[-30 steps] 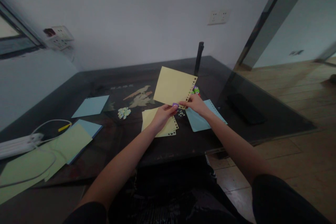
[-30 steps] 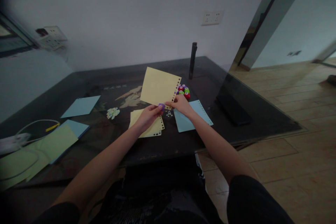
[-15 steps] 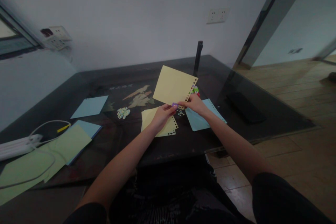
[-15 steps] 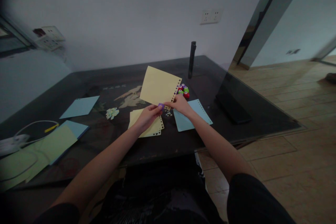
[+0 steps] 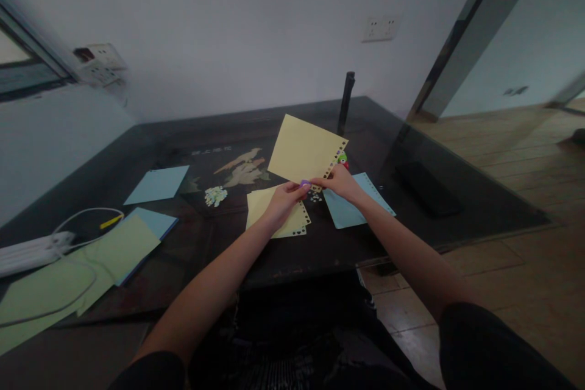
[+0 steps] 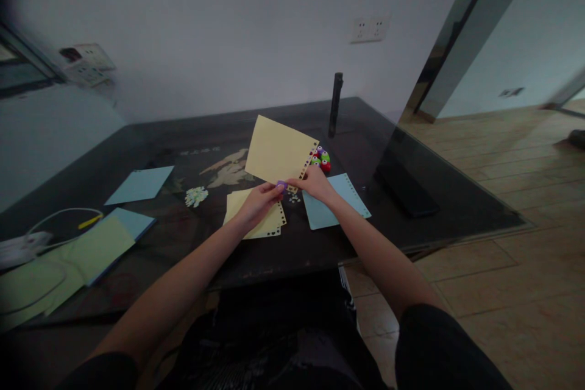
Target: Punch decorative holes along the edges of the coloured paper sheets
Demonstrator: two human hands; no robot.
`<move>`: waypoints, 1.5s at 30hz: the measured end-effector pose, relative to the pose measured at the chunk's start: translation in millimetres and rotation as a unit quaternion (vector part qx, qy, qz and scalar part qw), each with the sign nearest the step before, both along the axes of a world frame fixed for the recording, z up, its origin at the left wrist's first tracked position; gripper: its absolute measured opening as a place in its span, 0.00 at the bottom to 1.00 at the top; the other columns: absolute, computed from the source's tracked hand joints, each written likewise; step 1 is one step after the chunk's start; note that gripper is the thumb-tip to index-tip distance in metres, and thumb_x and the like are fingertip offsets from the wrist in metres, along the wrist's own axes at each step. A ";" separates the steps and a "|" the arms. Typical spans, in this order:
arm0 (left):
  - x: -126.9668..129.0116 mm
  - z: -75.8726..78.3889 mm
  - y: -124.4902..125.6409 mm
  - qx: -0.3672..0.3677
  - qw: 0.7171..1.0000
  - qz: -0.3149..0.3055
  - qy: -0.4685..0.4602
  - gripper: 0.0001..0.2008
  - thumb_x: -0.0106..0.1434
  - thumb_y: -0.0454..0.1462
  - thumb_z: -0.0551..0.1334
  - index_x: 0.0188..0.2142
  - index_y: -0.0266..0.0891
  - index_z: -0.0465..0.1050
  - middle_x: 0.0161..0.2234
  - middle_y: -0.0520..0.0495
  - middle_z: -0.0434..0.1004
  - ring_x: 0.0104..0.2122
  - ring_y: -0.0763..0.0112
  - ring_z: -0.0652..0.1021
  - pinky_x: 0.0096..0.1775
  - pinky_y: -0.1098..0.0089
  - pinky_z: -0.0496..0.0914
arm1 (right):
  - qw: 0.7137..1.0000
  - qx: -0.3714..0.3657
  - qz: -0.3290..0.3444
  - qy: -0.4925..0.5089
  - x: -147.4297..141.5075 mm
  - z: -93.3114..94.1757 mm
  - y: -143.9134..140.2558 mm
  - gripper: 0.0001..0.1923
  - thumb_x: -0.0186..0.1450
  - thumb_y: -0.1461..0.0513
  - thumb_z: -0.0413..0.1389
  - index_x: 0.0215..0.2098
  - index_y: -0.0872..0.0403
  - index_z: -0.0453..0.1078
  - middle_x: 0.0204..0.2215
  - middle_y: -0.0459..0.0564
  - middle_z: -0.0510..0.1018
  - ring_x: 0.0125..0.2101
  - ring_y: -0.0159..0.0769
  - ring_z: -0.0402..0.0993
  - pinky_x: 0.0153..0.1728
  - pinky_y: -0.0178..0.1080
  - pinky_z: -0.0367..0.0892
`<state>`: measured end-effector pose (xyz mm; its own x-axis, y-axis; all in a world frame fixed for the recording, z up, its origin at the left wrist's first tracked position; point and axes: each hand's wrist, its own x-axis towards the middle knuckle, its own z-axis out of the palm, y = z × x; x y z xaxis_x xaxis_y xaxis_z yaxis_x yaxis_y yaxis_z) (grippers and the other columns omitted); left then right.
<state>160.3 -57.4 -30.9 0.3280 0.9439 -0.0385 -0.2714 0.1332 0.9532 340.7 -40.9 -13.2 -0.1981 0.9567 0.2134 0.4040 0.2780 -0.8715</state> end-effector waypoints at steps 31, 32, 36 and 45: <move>-0.4 -5.3 3.3 -0.004 1.000 -0.007 -0.012 0.15 0.48 0.42 0.71 0.32 0.34 0.76 0.32 0.46 0.77 0.32 0.72 0.72 0.39 0.69 0.64 | 1.000 -0.007 -0.011 0.010 -1.4 -0.2 -1.2 0.17 0.54 0.55 0.63 0.37 0.59 0.75 0.35 0.57 0.81 0.36 0.45 0.76 0.39 0.45 0.72; -0.4 -4.8 3.0 -0.004 1.000 -0.008 -0.014 0.15 0.48 0.42 0.71 0.32 0.34 0.76 0.32 0.46 0.77 0.32 0.73 0.72 0.39 0.69 0.63 | 1.000 -0.007 -0.011 0.010 -1.4 0.0 -1.4 0.17 0.54 0.55 0.63 0.36 0.59 0.75 0.34 0.57 0.81 0.36 0.45 0.76 0.39 0.45 0.72; -0.6 -3.5 2.1 -0.005 1.000 -0.006 -0.011 0.15 0.48 0.42 0.71 0.32 0.35 0.76 0.32 0.46 0.76 0.31 0.73 0.72 0.38 0.69 0.63 | 1.000 0.008 -0.004 0.012 -1.2 -0.4 -1.2 0.17 0.54 0.55 0.62 0.37 0.58 0.75 0.35 0.57 0.80 0.38 0.46 0.76 0.40 0.46 0.72; -1.9 -3.4 1.5 -0.009 1.000 -0.009 -0.002 0.15 0.49 0.42 0.71 0.33 0.36 0.77 0.35 0.45 0.78 0.34 0.71 0.74 0.36 0.70 0.63 | 1.000 0.009 -0.002 0.004 -1.0 -0.6 -1.8 0.18 0.55 0.54 0.62 0.36 0.59 0.76 0.35 0.57 0.81 0.36 0.45 0.76 0.40 0.45 0.71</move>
<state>158.4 -55.9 -34.3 0.3444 0.9372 -0.0547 -0.2736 0.1560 0.9491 339.8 -42.7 -13.8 -0.1927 0.9534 0.2323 0.3986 0.2924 -0.8692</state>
